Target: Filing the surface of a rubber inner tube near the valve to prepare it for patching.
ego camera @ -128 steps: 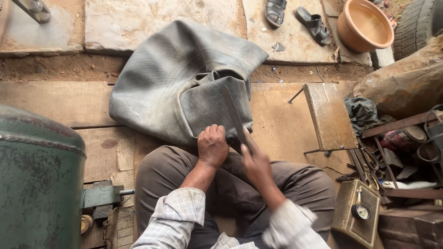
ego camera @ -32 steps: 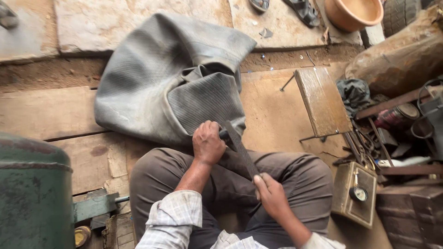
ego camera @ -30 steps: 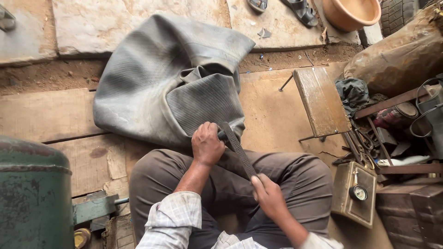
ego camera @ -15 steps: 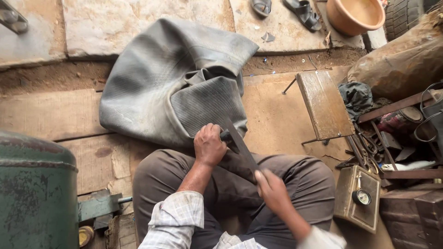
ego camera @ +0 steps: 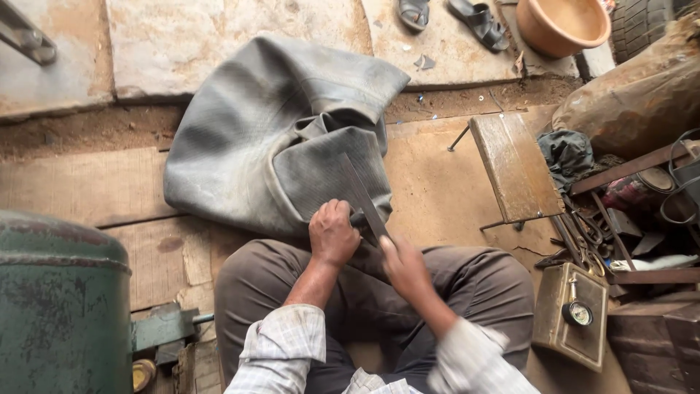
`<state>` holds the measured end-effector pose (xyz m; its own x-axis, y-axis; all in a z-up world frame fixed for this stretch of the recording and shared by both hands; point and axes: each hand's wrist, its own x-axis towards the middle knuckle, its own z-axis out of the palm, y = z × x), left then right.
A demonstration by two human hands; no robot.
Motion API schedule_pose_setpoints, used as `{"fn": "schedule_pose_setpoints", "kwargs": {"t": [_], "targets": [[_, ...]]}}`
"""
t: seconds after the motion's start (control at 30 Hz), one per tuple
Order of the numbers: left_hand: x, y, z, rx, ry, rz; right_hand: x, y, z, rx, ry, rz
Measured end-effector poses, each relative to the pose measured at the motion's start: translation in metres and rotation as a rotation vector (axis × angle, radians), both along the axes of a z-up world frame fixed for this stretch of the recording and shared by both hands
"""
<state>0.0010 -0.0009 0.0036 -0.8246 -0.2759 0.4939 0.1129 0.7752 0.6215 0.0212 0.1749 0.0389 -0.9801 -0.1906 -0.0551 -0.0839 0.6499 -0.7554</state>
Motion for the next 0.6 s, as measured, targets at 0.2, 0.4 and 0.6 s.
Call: {"fn": "schedule_pose_setpoints", "kwargs": {"t": [0.2,0.4,0.6], "targets": [[-0.004,0.000,-0.006,0.015,-0.138,0.003,0.057,0.036,0.015,-0.084,-0.328,-0.094],[-0.001,0.001,-0.006,-0.021,-0.153,0.012,-0.008,-0.013,-0.021,0.044,0.034,0.036],[0.003,0.000,0.005,0.023,-0.050,-0.033,-0.005,-0.009,0.010,0.079,-0.010,-0.068]]}}
